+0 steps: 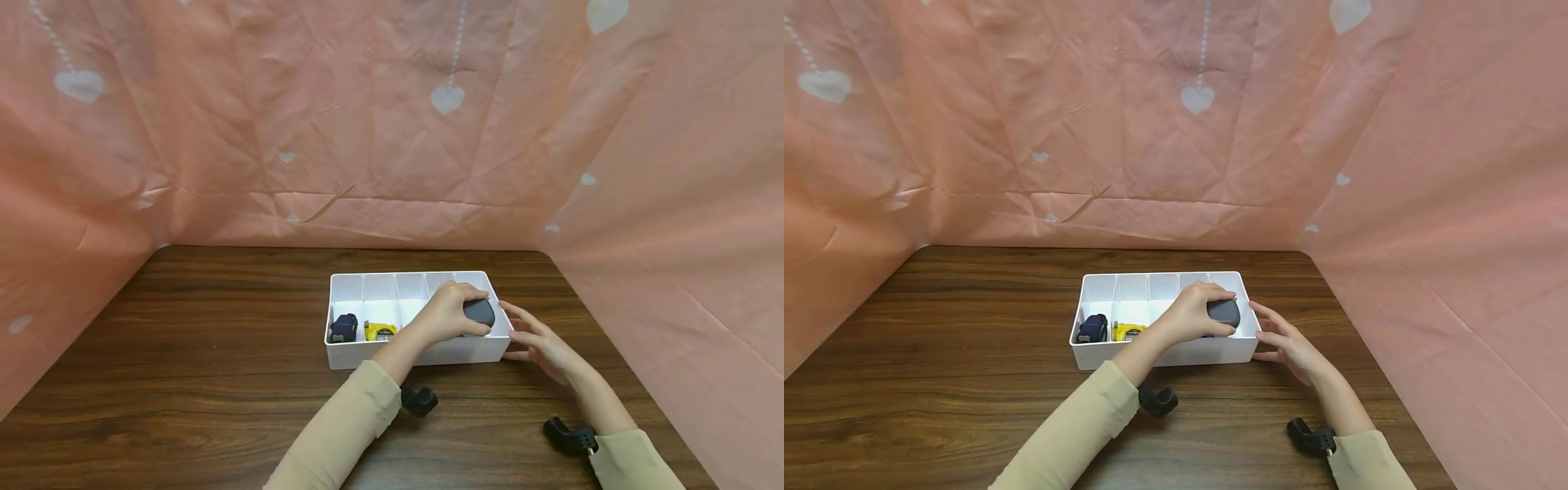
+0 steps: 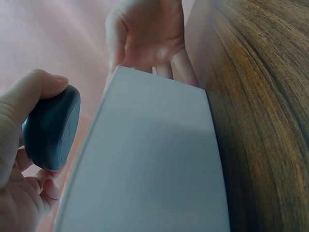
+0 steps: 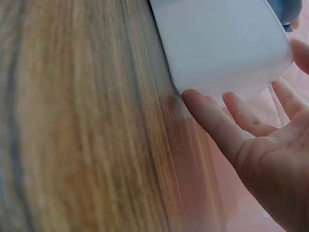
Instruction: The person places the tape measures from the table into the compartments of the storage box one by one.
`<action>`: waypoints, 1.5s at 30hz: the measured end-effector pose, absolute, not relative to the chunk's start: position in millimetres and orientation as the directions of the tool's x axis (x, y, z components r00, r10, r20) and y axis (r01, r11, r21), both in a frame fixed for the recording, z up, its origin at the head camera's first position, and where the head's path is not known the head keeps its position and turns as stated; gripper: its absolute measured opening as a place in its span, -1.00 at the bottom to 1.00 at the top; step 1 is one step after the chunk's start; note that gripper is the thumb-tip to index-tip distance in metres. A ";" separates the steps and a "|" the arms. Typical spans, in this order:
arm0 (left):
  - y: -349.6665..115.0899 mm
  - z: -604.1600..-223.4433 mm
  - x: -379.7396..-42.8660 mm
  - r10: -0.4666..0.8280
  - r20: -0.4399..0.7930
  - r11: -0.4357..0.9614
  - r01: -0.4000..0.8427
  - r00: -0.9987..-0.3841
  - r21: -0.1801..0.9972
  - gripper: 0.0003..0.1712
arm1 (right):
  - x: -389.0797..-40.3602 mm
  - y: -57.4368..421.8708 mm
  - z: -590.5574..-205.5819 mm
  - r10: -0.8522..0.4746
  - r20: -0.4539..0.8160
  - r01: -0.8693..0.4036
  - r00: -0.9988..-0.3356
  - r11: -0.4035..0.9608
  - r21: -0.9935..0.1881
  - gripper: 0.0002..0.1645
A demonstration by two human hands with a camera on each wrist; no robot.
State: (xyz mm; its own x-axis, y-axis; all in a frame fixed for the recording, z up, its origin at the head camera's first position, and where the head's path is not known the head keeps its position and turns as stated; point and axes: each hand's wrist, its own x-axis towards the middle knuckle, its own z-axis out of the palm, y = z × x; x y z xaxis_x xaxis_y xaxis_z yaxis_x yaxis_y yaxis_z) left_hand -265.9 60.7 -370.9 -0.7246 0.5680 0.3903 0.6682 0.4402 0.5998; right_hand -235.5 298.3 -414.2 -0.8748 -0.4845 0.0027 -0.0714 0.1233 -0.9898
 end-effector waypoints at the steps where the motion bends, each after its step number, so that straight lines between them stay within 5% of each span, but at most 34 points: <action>1: 61.8 -371.7 -266.3 0.570 0.388 0.441 0.668 -0.724 0.599 -0.32 | -235.6 298.5 -414.1 -0.486 0.004 -0.074 -0.874 0.124 -0.990 -0.30; 22: 74.6 -385.4 -268.4 0.607 0.370 0.484 0.696 -0.704 0.531 -0.34 | -235.6 301.0 -416.4 -0.495 0.014 -0.077 -0.869 0.107 -0.991 -0.30; 45: 80.5 -388.1 -262.1 0.645 0.301 0.622 0.711 -0.703 0.327 -0.32 | -235.2 301.7 -415.6 -0.501 0.020 -0.088 -0.865 0.113 -0.990 -0.29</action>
